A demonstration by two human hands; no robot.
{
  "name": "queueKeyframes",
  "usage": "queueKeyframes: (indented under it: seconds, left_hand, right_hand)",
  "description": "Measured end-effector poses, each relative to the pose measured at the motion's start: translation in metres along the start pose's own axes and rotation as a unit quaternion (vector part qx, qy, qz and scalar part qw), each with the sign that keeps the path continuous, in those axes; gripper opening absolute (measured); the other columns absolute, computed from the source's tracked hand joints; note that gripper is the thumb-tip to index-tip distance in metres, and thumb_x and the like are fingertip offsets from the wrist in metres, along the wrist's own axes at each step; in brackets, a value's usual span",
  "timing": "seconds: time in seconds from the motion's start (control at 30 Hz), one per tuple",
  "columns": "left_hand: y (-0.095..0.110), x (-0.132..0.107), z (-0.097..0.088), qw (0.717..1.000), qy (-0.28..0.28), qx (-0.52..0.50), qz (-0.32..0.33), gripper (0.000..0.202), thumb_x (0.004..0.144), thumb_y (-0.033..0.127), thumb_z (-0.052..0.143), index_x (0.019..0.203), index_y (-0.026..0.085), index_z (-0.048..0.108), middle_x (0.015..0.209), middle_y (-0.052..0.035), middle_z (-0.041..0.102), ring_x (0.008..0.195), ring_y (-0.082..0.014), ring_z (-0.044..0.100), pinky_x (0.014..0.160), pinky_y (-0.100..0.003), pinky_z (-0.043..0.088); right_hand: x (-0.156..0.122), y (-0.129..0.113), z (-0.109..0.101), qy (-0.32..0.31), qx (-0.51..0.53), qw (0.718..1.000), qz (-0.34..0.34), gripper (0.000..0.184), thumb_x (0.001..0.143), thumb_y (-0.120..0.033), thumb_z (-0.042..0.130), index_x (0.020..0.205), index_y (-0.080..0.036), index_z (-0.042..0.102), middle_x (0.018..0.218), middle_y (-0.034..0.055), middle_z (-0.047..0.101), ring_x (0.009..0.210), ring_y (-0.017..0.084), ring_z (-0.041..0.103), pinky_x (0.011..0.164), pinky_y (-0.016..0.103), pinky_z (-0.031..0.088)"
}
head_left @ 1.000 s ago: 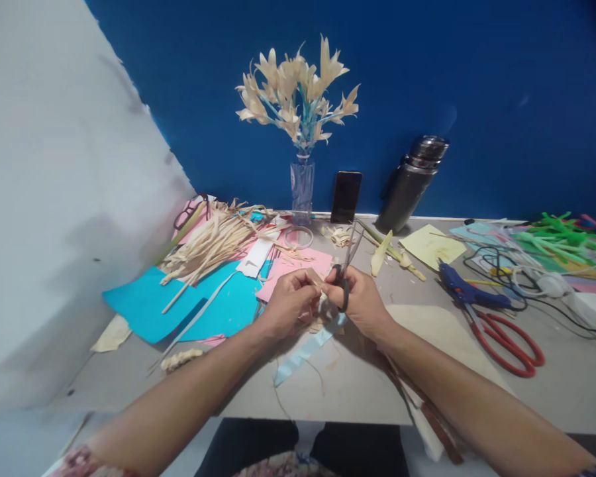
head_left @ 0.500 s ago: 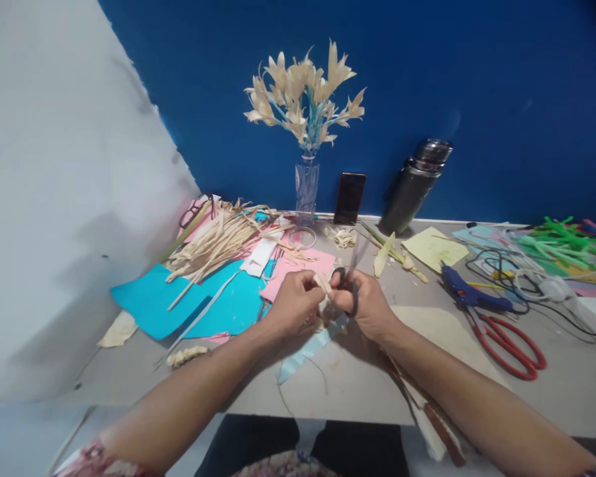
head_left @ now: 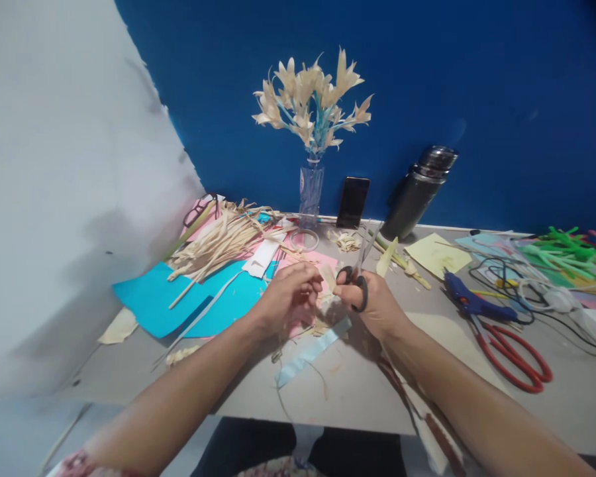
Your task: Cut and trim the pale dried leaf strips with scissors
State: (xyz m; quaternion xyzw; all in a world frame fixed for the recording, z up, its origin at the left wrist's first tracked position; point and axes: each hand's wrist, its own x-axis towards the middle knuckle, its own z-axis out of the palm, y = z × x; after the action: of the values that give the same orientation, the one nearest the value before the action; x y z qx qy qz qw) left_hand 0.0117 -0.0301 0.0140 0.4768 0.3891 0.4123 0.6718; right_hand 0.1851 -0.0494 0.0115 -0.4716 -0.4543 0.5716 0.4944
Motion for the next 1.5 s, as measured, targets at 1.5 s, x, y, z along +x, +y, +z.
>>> queueKeyframes:
  seconds: [1.5]
  left_hand:
    - [-0.005,0.002,0.000,0.988,0.063,-0.141,-0.021,0.033,0.064,0.033,0.084,0.067,0.015,0.056,0.064,-0.0004,0.059,0.058,-0.0127,0.057,0.056,-0.029,0.053]
  right_hand:
    - [0.018,0.017,-0.018,-0.030,-0.312,0.944,-0.102,0.018,0.081,-0.032,0.065,0.081,-0.018,0.076,0.076,0.0040,0.073,0.069,0.019,0.063,0.062,0.027,0.043]
